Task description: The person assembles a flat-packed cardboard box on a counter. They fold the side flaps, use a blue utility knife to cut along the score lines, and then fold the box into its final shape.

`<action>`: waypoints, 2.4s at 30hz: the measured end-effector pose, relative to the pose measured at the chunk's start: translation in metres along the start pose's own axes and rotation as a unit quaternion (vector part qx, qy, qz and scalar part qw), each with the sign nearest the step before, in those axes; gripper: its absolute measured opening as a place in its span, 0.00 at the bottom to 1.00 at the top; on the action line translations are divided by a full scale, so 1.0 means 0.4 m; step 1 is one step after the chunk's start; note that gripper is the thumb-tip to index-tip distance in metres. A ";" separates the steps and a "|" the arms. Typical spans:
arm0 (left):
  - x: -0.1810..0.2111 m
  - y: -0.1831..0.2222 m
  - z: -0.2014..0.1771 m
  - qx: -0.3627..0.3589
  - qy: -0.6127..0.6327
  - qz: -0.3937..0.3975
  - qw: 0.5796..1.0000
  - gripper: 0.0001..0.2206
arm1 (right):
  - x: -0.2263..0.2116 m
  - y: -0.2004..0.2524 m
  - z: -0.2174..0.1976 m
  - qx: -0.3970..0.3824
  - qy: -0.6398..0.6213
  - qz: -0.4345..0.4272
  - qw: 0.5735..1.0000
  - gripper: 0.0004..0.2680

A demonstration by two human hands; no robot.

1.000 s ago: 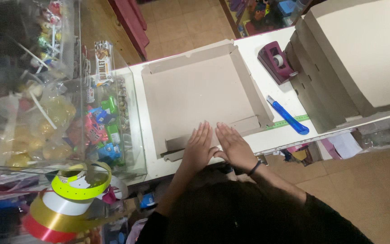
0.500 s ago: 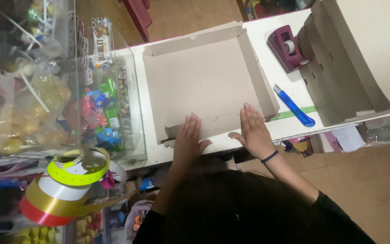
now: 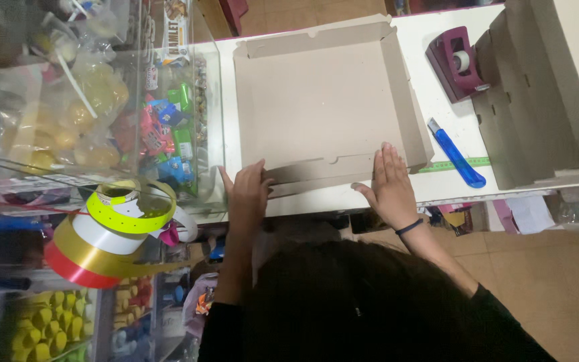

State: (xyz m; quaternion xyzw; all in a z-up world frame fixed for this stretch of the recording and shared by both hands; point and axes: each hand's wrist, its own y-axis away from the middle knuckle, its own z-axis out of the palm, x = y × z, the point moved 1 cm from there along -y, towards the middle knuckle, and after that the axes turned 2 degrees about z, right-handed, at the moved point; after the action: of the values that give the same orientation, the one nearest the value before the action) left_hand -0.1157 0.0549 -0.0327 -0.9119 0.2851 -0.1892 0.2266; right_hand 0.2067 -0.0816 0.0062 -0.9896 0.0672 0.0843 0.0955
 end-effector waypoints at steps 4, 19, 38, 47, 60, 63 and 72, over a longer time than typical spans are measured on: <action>-0.006 -0.042 -0.061 -0.043 -0.015 0.055 0.997 0.20 | -0.002 0.001 -0.002 0.004 -0.007 0.000 1.000 0.36; 0.030 -0.129 -0.133 -0.140 0.074 -0.064 0.985 0.15 | -0.005 -0.001 -0.005 -0.016 -0.007 0.025 1.000 0.34; 0.049 -0.157 -0.162 -0.180 0.070 -0.013 0.981 0.17 | -0.011 -0.002 -0.018 -0.031 -0.005 0.034 0.999 0.32; 0.083 -0.022 0.056 0.028 -0.016 0.126 0.991 0.23 | -0.039 -0.006 0.021 0.009 -0.032 0.002 0.999 0.33; 0.145 0.050 0.097 -0.090 0.041 0.107 0.989 0.43 | -0.022 -0.002 0.042 -0.011 0.022 -0.095 0.995 0.33; 0.097 0.062 0.070 -0.089 -0.025 0.078 0.993 0.44 | 0.026 0.014 0.031 0.082 0.023 -0.056 0.995 0.36; 0.088 0.055 0.043 -0.081 -0.014 -0.091 0.992 0.52 | 0.015 0.023 -0.016 0.055 -0.014 -0.009 0.998 0.35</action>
State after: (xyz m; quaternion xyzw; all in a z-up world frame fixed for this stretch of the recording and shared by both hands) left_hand -0.0902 0.0226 -0.0508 -0.9519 0.2121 -0.1727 0.1381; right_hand 0.2121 -0.0927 0.0097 -0.9820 0.0616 0.0935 0.1519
